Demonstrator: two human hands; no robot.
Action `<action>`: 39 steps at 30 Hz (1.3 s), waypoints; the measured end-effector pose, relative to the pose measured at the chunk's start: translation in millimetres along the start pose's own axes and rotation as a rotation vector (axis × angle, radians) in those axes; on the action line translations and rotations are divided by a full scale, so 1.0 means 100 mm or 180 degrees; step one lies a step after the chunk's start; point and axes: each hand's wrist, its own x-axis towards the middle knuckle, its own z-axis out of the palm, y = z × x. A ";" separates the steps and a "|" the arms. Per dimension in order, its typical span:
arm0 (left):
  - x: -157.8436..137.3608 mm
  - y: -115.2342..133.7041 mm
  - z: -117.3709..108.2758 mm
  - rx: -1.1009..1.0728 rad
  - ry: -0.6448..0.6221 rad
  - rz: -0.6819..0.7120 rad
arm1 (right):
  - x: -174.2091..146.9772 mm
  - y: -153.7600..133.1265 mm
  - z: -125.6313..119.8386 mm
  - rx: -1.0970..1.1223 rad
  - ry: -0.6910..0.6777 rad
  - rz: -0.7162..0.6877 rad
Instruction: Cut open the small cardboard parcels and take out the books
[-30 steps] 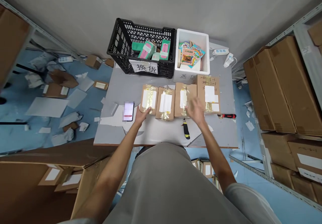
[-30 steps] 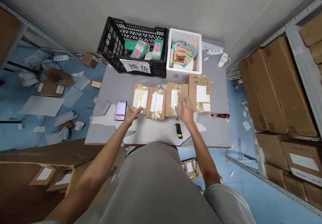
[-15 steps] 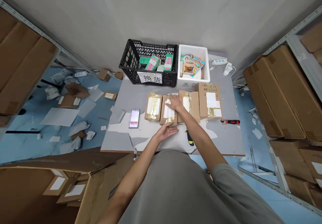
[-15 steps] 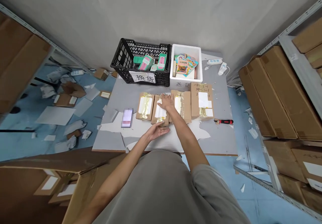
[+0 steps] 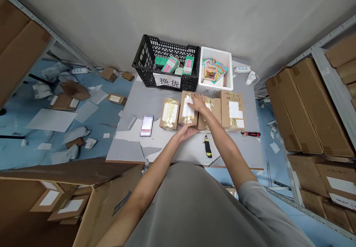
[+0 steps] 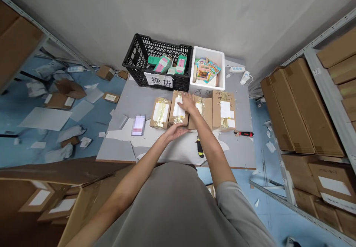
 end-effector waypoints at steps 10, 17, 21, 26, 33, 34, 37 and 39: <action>-0.50 0.11 -0.98 0.1834 0.1213 0.1657 | -1.53 -0.06 1.13 0.0044 0.0504 0.0272; -0.12 0.21 -1.01 0.3530 0.1747 0.1986 | -1.63 -0.11 1.48 -0.0278 0.0681 0.0479; 0.03 0.14 -1.01 0.3468 0.1992 0.1963 | -1.49 -0.07 1.48 -0.0385 0.0762 0.0580; -0.03 0.07 -1.27 0.3287 0.2085 0.2291 | -1.56 -0.05 1.53 -0.0211 0.0853 0.0640; -0.48 -0.28 -1.98 0.3384 0.1794 0.2343 | -2.05 -0.35 1.82 0.0411 0.1250 0.0471; -0.58 -0.36 -2.11 0.3439 0.1736 0.2329 | -2.13 -0.40 1.88 0.0490 0.1250 0.0472; -0.88 -0.58 -2.51 0.3724 0.1476 0.2355 | -2.32 -0.51 2.06 0.0718 0.1139 0.0505; -1.04 -0.66 -2.73 0.3992 0.1150 0.2409 | -2.41 -0.54 2.20 0.0868 0.0999 0.0518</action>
